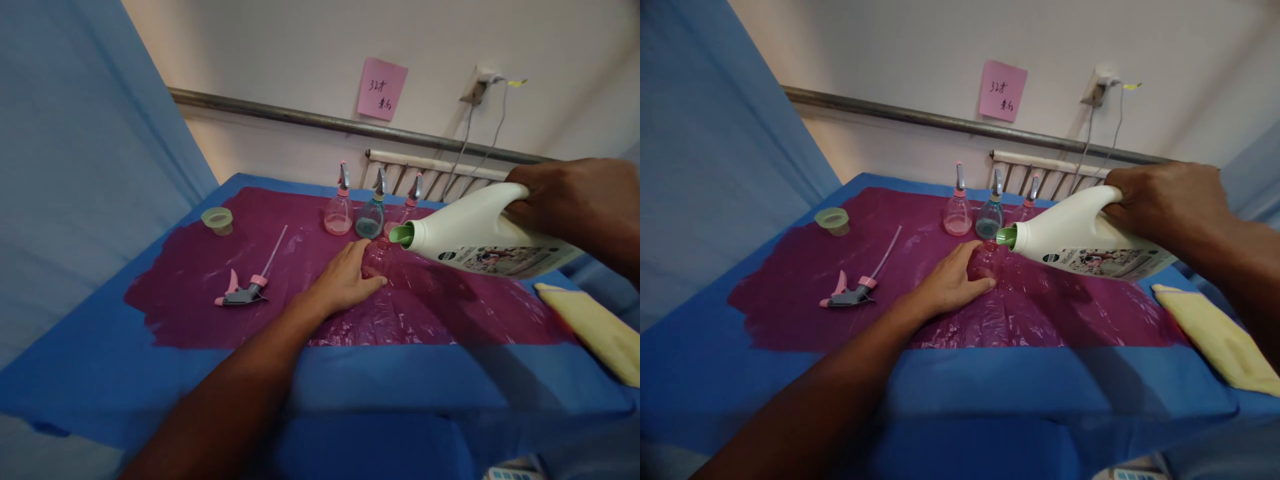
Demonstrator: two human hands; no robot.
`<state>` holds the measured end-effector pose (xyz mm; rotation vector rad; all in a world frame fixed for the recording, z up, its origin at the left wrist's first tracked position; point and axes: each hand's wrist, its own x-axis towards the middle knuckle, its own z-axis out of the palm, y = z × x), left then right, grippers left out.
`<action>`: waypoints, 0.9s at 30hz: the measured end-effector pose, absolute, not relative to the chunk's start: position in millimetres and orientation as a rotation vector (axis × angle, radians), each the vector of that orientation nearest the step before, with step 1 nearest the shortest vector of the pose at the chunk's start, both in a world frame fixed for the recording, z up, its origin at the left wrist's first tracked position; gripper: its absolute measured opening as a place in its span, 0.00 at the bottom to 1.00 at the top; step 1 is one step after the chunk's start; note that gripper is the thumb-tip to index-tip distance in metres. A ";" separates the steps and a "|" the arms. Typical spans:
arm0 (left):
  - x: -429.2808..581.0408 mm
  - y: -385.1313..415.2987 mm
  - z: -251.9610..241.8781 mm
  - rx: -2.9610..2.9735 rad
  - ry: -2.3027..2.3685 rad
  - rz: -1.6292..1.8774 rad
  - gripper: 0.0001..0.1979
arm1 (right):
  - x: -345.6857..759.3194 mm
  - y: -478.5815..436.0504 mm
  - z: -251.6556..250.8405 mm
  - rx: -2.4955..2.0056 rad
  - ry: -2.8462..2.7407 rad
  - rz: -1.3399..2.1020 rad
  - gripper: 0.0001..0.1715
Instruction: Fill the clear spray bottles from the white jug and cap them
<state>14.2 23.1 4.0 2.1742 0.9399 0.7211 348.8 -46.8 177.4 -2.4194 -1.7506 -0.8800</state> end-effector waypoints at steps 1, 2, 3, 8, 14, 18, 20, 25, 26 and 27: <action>14.3 23.4 3.6 2.175 0.940 0.720 0.39 | 345.7 -47.3 179.8 -2.435 -1.755 -0.880 0.13; 14.3 23.8 3.2 2.178 0.940 0.715 0.39 | 342.1 -47.9 182.4 -2.451 -1.758 -0.882 0.12; 14.4 24.2 2.8 2.181 0.941 0.712 0.39 | 338.0 -48.5 185.1 -2.469 -1.761 -0.884 0.11; 14.5 25.1 1.2 2.193 0.953 0.707 0.41 | 324.3 -49.0 193.3 -2.553 -1.764 -0.874 0.10; 15.6 23.5 2.2 2.203 0.984 0.710 0.42 | 335.0 -47.0 190.8 -2.478 -1.803 -1.014 0.11; 16.0 23.8 1.4 2.216 0.997 0.720 0.43 | 342.3 -48.5 191.2 -2.399 -1.867 -1.046 0.11; 15.8 24.3 0.4 2.222 0.994 0.725 0.43 | 343.3 -49.5 192.2 -2.393 -1.860 -1.032 0.12; 15.3 25.1 -1.5 2.221 0.988 0.740 0.43 | 342.6 -53.6 194.1 -2.324 -1.904 -1.042 0.12; 15.3 25.2 -1.7 2.220 0.985 0.741 0.43 | 342.7 -54.5 194.2 -2.311 -1.912 -1.052 0.12; 15.3 25.3 -2.0 2.221 0.982 0.741 0.42 | 342.8 -55.4 194.3 -2.305 -1.916 -1.060 0.12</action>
